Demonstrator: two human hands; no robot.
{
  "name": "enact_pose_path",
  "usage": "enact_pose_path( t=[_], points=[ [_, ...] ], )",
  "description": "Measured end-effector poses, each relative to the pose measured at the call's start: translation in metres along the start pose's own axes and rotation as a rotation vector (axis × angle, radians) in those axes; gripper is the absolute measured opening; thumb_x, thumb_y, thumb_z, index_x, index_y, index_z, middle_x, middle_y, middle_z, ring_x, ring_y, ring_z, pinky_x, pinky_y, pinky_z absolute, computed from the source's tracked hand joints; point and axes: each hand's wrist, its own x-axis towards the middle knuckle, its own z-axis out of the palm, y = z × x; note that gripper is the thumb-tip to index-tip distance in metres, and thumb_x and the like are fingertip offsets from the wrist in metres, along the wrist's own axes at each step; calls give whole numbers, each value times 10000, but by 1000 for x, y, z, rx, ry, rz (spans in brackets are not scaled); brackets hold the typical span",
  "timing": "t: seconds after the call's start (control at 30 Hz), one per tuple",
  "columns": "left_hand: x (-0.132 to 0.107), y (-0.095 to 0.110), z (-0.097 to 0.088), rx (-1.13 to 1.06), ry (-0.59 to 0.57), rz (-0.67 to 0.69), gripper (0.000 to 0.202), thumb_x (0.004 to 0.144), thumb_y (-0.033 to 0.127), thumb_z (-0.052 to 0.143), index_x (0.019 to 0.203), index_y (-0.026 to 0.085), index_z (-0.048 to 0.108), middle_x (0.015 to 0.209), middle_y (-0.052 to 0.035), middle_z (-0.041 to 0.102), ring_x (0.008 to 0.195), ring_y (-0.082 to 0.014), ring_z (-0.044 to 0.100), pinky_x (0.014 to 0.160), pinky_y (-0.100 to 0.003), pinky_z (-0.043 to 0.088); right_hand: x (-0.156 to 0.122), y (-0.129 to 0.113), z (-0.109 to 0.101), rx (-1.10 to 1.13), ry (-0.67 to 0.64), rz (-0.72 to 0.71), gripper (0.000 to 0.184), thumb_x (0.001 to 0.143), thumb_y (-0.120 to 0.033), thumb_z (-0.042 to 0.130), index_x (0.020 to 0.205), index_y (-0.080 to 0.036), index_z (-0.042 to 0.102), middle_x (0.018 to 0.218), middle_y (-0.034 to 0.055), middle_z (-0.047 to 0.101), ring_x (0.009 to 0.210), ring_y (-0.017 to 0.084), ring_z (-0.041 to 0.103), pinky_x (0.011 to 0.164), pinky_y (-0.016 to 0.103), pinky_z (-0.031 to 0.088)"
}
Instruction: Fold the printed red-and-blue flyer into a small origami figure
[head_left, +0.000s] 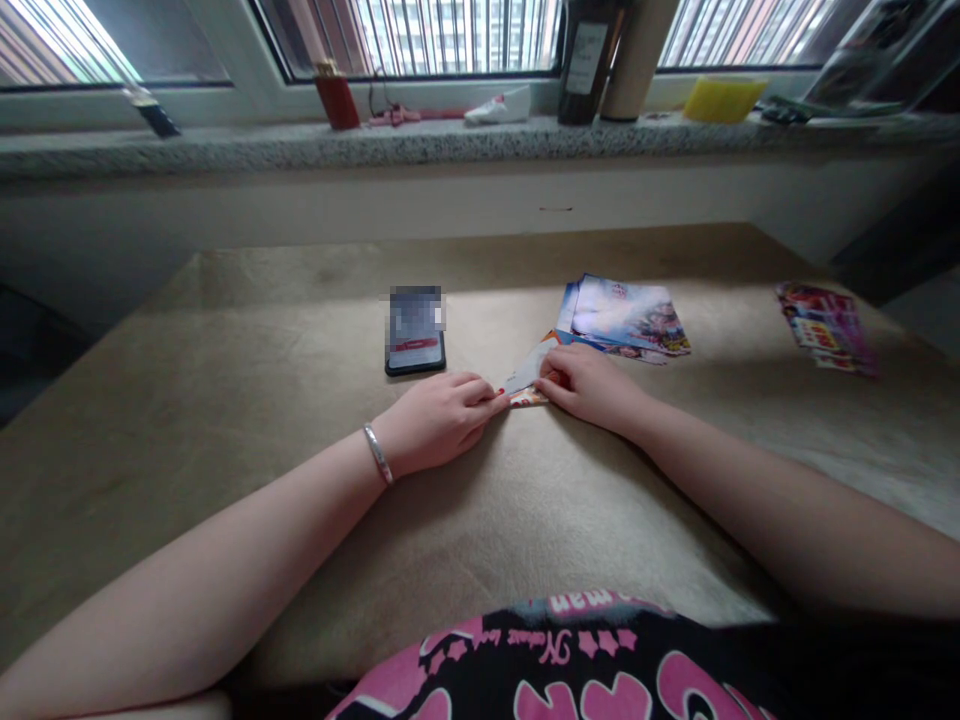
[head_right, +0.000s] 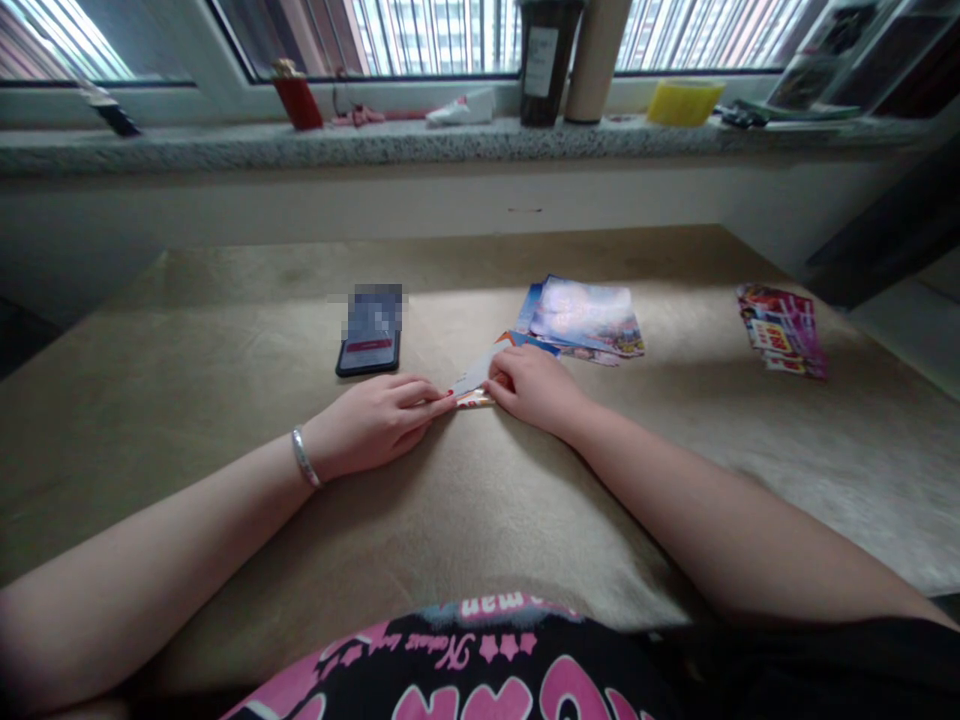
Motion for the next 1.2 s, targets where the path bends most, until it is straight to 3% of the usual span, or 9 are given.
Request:
enact_pose_path(
  t=[0.5, 0.63, 0.77, 0.93, 1.07, 1.2],
  points=[
    [0, -1, 0, -8, 37, -15, 292, 885, 162, 455, 1124, 161, 623, 968, -79, 661, 847, -168, 605, 749, -303, 536, -2, -2, -1, -109, 18, -34, 168, 852, -303, 518, 743, -183, 566, 769, 65, 626, 754, 197, 520, 677, 307, 372],
    [0, 0, -1, -9, 28, -18, 303, 893, 168, 447, 1144, 158, 615, 987, -81, 660, 863, -172, 599, 768, -308, 535, -8, -12, -7, -395, 115, -114, 257, 910, -328, 431, 797, -179, 608, 834, 96, 638, 849, 243, 508, 813, 389, 347],
    [0, 0, -1, -12, 24, -16, 301, 903, 162, 432, 1136, 152, 621, 994, -82, 662, 874, -171, 602, 767, -298, 536, -15, -21, -10, -479, 140, -237, 290, 940, -302, 375, 876, -196, 637, 872, 73, 650, 963, 241, 492, 982, 409, 246],
    [1, 0, -2, 17, 29, -1, 300, 900, 168, 435, 1133, 154, 624, 982, -78, 661, 860, -169, 600, 759, -297, 537, -15, -26, -11, -537, 149, -209, 312, 935, -320, 386, 810, -187, 638, 796, 59, 642, 895, 227, 498, 959, 393, 226],
    [1, 2, -5, 36, 25, 1, 306, 897, 168, 435, 1139, 162, 623, 965, -81, 658, 861, -164, 596, 756, -291, 536, -6, -31, -13, -493, 56, -207, 286, 912, -337, 423, 807, -170, 629, 838, 72, 652, 828, 212, 516, 827, 367, 266],
    [0, 2, -5, 21, 31, 1, 321, 894, 172, 443, 1172, 166, 604, 968, -78, 658, 845, -163, 596, 747, -296, 537, 2, -36, -12, -384, -9, -118, 264, 891, -365, 449, 825, -165, 609, 862, 74, 659, 843, 217, 542, 752, 346, 266]
  ],
)
